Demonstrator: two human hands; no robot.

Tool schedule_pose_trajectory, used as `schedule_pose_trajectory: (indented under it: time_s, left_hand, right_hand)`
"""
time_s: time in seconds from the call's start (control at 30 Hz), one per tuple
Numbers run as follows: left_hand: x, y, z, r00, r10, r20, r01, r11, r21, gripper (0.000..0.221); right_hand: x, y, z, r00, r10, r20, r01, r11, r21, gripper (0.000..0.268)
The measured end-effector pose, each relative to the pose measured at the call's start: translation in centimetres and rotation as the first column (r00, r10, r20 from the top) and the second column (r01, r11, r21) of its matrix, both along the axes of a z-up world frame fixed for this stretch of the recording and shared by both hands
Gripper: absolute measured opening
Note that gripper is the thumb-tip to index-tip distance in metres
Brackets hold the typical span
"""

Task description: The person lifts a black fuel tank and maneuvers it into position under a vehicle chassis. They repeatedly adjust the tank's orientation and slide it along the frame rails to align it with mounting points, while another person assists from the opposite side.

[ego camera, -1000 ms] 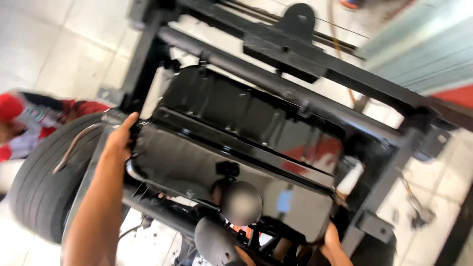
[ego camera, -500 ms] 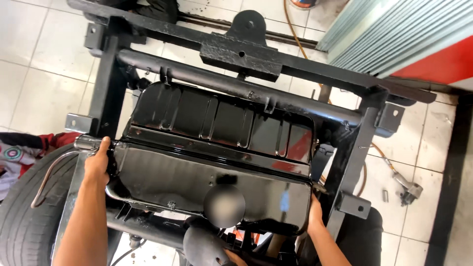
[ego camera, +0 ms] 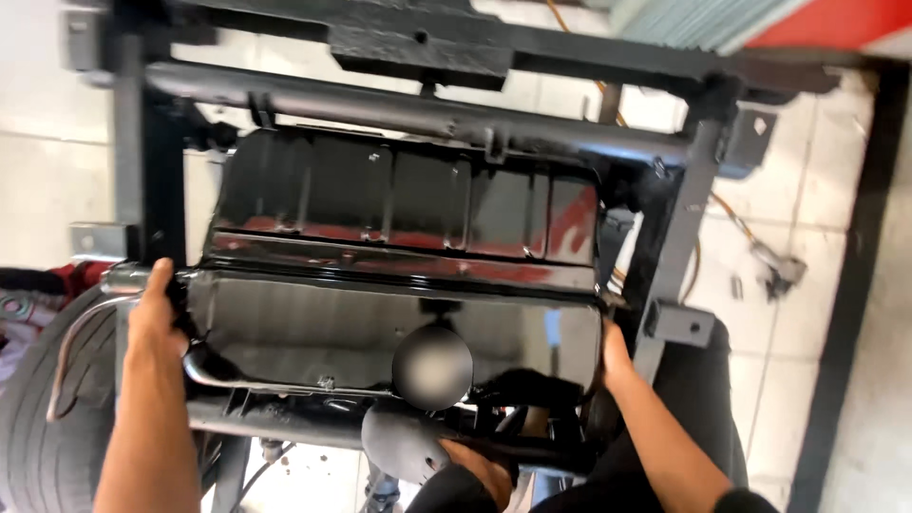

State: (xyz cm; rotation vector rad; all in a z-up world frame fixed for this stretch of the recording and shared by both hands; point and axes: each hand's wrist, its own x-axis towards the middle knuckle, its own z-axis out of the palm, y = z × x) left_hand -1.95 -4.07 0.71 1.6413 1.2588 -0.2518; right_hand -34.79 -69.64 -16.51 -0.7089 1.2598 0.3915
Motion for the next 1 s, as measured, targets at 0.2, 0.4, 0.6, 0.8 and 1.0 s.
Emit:
schedule_pose_trajectory:
  time_s: [0.2, 0.4, 0.6, 0.8, 1.0]
  left_hand:
    - [-1.3, -0.3, 1.3, 0.997, -0.033, -0.065, 0.048, 0.971, 0.234, 0.072]
    - [-4.7, 0.0, 5.2, 0.871, -0.465, -0.162, 0.487, 0.860, 0.152, 0.066]
    - [-3.6, -4.1, 10.1, 0.300, -0.636, -0.711, 0.954, 0.184, 0.238, 0.079]
    - [-0.8, -16.1, 15.0, -0.296, -0.382, -0.876, 0.948, -0.230, -0.220, 0.067]
    - [-1.9, -21.9, 14.9, -0.045, -0.545, -0.837, 0.953, -0.276, 0.128, 0.066]
  right_hand:
    - [-0.7, -0.5, -3.2, 0.990, 0.011, -0.142, -0.015, 1.000, -0.027, 0.042]
    - [-1.6, 0.7, -4.2, 0.985, 0.094, -0.147, -0.106, 0.991, -0.081, 0.039]
    - [-1.6, 2.4, -6.5, 0.999, -0.001, -0.035, -0.001, 0.998, -0.057, 0.043]
    - [1.6, 3.7, -2.3, 0.995, -0.085, 0.054, 0.082, 0.995, 0.059, 0.032]
    - [0.4, 5.3, -2.2, 0.988, -0.092, 0.123, 0.090, 0.996, 0.024, 0.032]
